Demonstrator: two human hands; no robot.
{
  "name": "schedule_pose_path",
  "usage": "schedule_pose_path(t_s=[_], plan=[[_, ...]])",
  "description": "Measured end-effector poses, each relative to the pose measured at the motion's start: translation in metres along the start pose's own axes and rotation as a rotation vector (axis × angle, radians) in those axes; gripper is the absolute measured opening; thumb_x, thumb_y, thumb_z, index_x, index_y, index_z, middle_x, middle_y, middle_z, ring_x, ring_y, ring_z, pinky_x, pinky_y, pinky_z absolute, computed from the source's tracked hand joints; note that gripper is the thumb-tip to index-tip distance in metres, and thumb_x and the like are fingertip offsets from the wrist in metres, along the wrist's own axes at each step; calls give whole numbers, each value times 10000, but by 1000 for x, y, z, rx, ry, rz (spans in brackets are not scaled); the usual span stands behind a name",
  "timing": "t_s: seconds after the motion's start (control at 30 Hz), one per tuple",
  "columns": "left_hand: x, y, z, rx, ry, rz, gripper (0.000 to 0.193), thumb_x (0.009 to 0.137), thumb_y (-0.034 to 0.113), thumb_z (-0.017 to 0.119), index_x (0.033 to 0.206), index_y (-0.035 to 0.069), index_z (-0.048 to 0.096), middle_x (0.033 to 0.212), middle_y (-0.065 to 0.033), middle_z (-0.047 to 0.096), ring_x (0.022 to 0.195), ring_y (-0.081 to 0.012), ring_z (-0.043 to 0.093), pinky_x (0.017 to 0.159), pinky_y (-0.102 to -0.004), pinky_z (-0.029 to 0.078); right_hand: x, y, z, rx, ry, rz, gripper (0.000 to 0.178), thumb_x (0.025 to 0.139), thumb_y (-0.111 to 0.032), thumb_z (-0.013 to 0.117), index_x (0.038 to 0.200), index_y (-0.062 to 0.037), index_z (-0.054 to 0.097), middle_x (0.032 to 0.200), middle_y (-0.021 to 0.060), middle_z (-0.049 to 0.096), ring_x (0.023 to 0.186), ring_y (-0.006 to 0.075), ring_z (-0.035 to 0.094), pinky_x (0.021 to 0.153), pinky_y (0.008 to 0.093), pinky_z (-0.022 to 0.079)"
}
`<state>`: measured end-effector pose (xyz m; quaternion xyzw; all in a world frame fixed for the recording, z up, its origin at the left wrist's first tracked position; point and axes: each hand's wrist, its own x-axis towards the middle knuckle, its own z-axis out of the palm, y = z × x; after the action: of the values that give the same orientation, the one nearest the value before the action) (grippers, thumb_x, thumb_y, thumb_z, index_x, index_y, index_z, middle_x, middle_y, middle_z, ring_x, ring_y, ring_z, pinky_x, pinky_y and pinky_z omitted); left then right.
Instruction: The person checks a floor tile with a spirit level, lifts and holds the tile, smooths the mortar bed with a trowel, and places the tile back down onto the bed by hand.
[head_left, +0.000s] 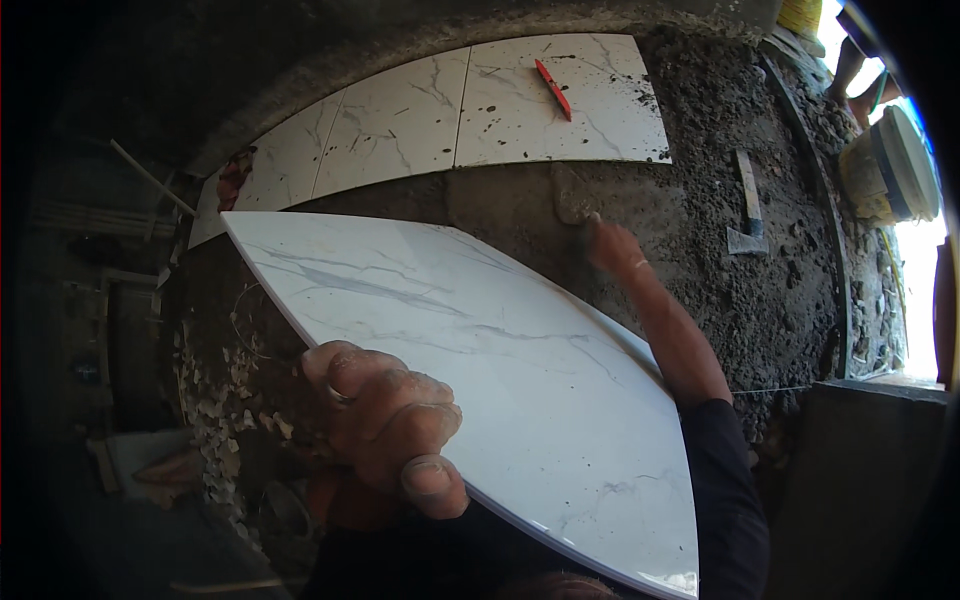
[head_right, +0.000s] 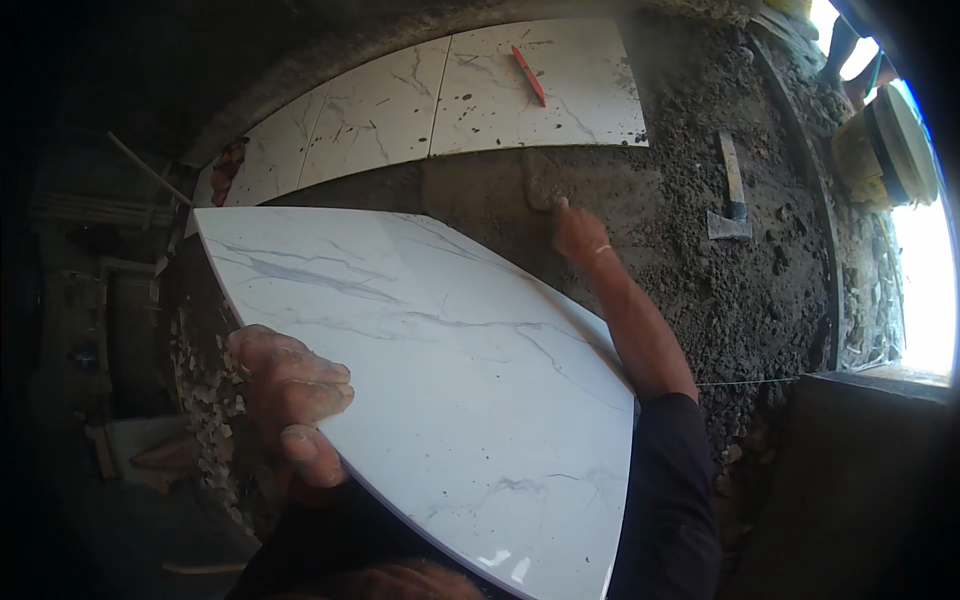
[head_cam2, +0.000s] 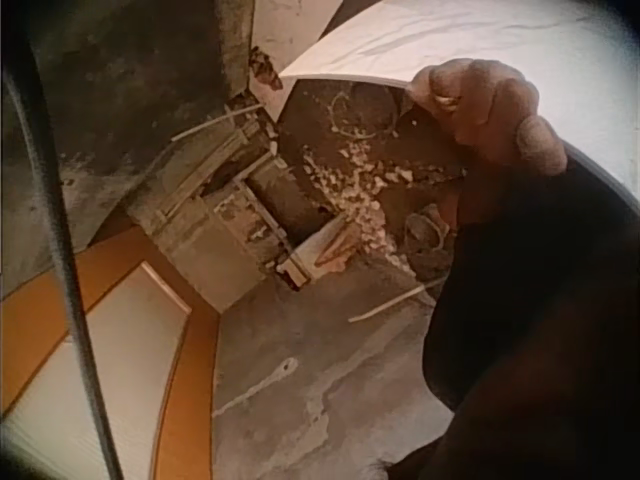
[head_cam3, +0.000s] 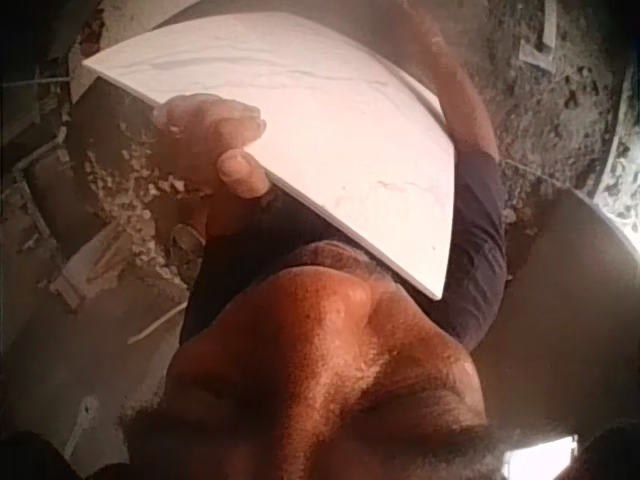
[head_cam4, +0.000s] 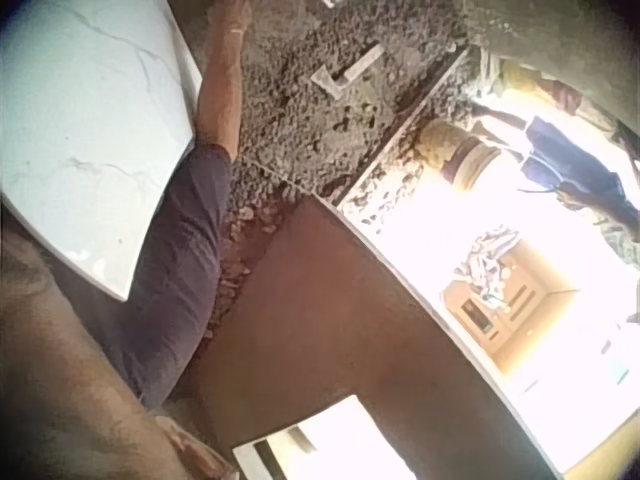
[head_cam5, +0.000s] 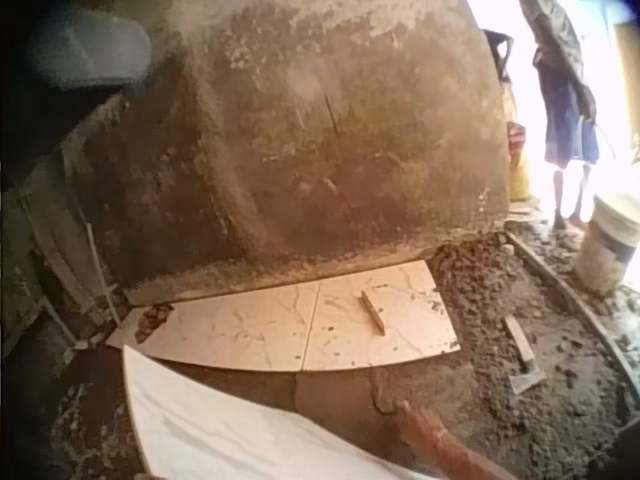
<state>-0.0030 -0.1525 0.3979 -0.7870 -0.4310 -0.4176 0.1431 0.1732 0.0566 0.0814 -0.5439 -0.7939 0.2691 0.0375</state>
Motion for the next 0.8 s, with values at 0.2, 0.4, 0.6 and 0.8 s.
schedule_pose_path(t_s=[0.2,0.4,0.6,0.8], plan=[[0,1,9,-13,144,22,393,877,327,284,531,167,381,450,25,380,505,-138,355,691,-339,323,8,-52,18,-60,-42,-84,349,885,-112,447,1192,38,520,944,267,665,899,399,669,758,479,545],[-4,-2,3,7,103,48,395,880,323,289,535,163,399,454,30,379,505,-136,349,692,-337,318,12,-31,-14,-121,-62,-94,433,898,-102,437,1323,-25,478,968,235,673,912,373,676,762,460,549],[3,-1,-4,25,-49,92,434,946,369,243,664,127,469,557,1,468,525,-157,405,626,-361,364,26,-23,-14,-216,-159,-177,506,884,-97,451,1378,-200,479,1004,189,680,926,359,677,780,447,554],[2,-1,0,15,35,69,400,896,323,288,570,147,440,463,15,420,487,-132,372,695,-348,330,36,-43,-6,-262,-148,-291,508,886,-99,456,1380,-217,481,1031,166,681,947,351,675,785,438,559]])
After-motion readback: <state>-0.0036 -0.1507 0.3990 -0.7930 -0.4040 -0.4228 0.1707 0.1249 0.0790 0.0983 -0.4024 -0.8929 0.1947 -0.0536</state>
